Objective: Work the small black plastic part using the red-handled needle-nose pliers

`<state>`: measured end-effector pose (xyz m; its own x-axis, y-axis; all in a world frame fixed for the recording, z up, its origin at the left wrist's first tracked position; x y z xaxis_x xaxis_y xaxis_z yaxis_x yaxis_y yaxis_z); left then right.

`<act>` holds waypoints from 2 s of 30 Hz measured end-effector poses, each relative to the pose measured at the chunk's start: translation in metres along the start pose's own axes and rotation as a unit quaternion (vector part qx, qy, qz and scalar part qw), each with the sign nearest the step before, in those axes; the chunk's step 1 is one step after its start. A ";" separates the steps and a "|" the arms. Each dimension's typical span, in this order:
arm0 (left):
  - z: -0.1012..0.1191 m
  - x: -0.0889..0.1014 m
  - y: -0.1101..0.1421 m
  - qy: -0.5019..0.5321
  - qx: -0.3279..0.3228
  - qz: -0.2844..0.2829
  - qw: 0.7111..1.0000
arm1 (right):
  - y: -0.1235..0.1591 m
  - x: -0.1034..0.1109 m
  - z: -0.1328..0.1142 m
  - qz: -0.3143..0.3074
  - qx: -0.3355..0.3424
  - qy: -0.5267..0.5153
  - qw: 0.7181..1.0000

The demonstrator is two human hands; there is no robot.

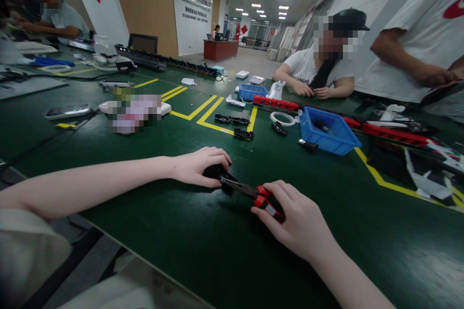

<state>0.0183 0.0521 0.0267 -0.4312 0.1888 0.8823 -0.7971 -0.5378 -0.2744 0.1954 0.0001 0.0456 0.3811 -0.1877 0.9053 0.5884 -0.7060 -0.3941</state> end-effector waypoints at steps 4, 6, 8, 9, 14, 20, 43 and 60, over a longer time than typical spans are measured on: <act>0.000 -0.001 -0.003 0.005 0.012 0.002 1.000 | 0.001 0.000 0.001 0.001 -0.004 -0.004 1.000; 0.000 -0.005 -0.003 0.009 0.032 -0.009 0.999 | 0.002 -0.001 0.003 0.001 -0.007 -0.007 1.000; -0.001 -0.008 -0.003 0.012 0.053 -0.014 0.998 | 0.003 -0.002 0.006 0.002 -0.010 -0.013 1.000; -0.001 -0.009 -0.003 0.015 0.060 -0.015 0.998 | 0.004 -0.003 0.007 0.000 -0.010 -0.015 1.000; -0.003 -0.012 -0.003 0.031 0.074 -0.024 0.996 | 0.006 -0.005 0.016 -0.006 -0.008 -0.014 1.000; 0.003 -0.012 -0.005 -0.034 0.057 -0.042 0.997 | 0.005 -0.005 0.019 -0.006 0.001 -0.016 1.000; 0.016 -0.013 -0.005 -0.044 -0.043 -0.058 0.996 | 0.003 -0.005 0.045 -0.018 0.006 0.131 0.991; 0.021 -0.014 -0.003 -0.042 -0.076 -0.050 0.995 | 0.006 0.018 0.009 0.074 0.123 0.219 0.965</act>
<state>0.0355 0.0337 0.0230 -0.3136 0.1619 0.9356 -0.8919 -0.3885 -0.2317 0.2121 -0.0015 0.0586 0.1671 -0.5834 0.7948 0.7222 -0.4764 -0.5015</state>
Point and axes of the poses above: each hand's wrist, its own y-axis away from the middle knuckle, its own x-axis out of the back of the hand, z = x × y, the point moved 8 cm from there along -y, towards the middle knuckle, and after that the axes turned 2 degrees about z, right-handed, at the moved point
